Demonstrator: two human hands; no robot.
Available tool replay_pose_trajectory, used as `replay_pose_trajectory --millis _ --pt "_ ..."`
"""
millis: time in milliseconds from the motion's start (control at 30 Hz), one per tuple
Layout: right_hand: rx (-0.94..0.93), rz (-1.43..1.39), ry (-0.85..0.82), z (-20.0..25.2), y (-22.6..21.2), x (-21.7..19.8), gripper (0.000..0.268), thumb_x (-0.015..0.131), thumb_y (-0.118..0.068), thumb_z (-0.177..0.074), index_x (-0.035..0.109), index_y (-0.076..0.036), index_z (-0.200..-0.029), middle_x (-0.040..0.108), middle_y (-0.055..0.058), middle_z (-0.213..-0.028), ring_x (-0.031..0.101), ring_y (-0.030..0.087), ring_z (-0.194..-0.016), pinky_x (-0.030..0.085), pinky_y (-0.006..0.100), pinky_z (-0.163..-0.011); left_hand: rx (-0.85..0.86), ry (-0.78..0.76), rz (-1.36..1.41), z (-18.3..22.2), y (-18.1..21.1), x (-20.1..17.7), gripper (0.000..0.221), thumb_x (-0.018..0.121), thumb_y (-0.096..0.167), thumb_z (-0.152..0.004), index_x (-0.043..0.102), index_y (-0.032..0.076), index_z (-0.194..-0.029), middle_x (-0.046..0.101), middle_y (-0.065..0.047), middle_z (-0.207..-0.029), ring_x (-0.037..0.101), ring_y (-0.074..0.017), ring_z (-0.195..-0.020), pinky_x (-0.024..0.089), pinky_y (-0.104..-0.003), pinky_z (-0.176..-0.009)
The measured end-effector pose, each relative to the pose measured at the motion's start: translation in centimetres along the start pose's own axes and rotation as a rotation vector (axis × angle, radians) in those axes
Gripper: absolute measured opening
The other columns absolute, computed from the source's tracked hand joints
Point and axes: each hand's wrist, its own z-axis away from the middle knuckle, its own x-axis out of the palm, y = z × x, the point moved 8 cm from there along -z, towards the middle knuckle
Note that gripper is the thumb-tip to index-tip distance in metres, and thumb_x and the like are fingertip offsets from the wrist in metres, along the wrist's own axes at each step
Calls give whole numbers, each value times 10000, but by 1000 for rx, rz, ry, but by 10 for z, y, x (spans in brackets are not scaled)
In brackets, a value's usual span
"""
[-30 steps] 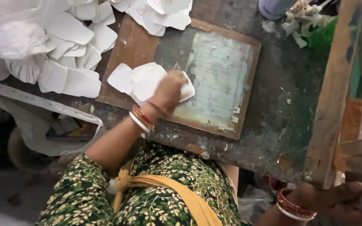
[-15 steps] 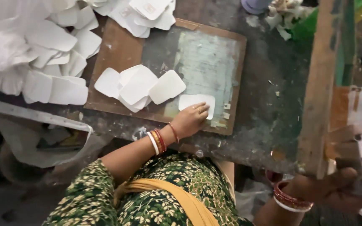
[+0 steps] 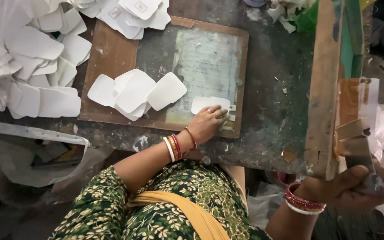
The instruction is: Manually screen printing designs onto small paper pieces using a hand-operated screen frame.
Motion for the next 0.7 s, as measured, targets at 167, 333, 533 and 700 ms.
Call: replay_pose_trajectory --millis 167,333,533,700 --pt "2 14 23 2 -3 3 433 614 -377 -1197 557 49 -1147 622 136 -903 610 213 -812 489 351 -717 -37 22 52 1 -3 4 309 609 173 -893 730 109 -1170 651 -61 -1348 549 -247 -1302 444 -405 -1041" --pt "-1 -146 32 10 5 10 412 665 -340 -1158 595 64 -1116 658 181 -938 651 211 -801 567 321 -693 -34 -34 24 8 12 9 246 608 186 -889 770 132 -1066 676 -47 -1302 574 -248 -1276 467 -402 -1035" --pt "157 -456 -451 79 -37 69 206 735 -166 -1054 680 20 -1122 693 155 -977 664 228 -821 565 336 -703 -320 -151 920 64 15 -19 371 579 384 -1006 787 79 -1041 749 -98 -913 697 -222 -784 564 -385 -713" --pt "-128 -279 -933 74 -68 178 211 732 -81 -926 715 -80 -1136 723 156 -1008 710 335 -886 564 434 -777 -645 -142 768 99 -11 -47 469 735 470 -873 690 6 -930 731 -155 -779 711 -281 -674 567 -391 -624"
